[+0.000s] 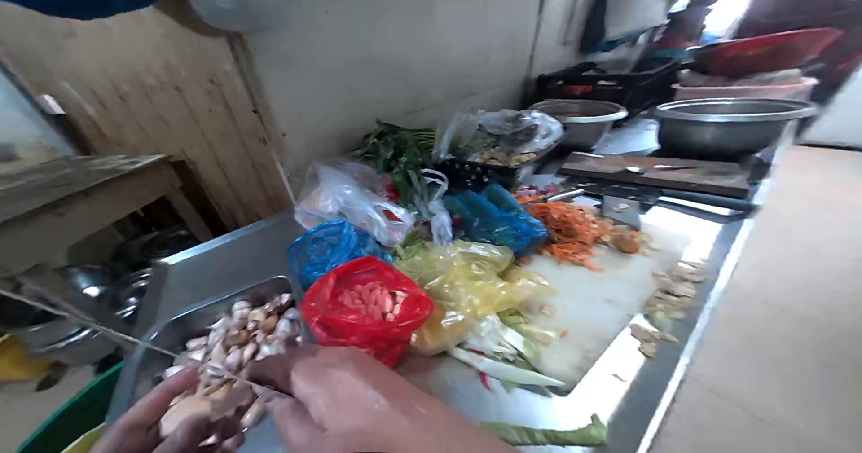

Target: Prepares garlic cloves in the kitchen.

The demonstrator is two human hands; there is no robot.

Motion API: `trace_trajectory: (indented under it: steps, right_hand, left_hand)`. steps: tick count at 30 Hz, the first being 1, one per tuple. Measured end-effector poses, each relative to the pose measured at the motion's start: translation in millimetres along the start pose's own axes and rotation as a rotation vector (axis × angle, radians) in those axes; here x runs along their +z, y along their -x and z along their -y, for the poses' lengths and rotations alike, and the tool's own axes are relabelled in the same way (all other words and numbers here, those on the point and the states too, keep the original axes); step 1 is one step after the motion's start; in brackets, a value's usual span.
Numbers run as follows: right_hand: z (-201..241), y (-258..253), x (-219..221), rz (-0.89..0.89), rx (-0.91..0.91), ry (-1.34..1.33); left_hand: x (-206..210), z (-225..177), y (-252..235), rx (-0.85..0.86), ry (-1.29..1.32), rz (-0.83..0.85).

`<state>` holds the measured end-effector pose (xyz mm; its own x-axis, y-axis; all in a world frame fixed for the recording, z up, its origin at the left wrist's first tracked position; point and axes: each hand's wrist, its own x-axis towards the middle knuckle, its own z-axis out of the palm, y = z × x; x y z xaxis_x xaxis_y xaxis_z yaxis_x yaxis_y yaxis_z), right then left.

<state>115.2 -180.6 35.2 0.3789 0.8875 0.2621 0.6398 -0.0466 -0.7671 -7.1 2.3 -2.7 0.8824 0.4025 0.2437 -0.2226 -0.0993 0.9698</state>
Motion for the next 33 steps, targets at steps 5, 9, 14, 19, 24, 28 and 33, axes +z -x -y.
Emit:
trace_trajectory:
  steps: [5,9,14,19,24,28,33]
  right_hand:
    - [-1,2,12,0.021,-0.030,0.006]
    - [2,2,18,-0.034,0.023,-0.006]
    - [6,5,24,-0.069,0.035,0.092]
    - [5,9,26,-0.091,0.001,0.128]
    - [2,10,32,-0.153,-0.085,0.256]
    - [0,9,35,-0.171,-0.114,0.348]
    - [-4,8,39,-0.243,-0.170,0.434]
  left_hand:
    - [9,-10,5,-0.053,0.119,-0.172]
    - [15,-7,7,-0.005,0.156,-0.202]
    - [25,-1,12,0.103,0.142,-0.216]
    - [34,-1,13,0.098,0.144,-0.277]
    - [36,-2,14,0.105,0.125,-0.300]
    - [37,-4,14,0.060,0.145,-0.308]
    - [39,-6,14,0.032,0.149,-0.313]
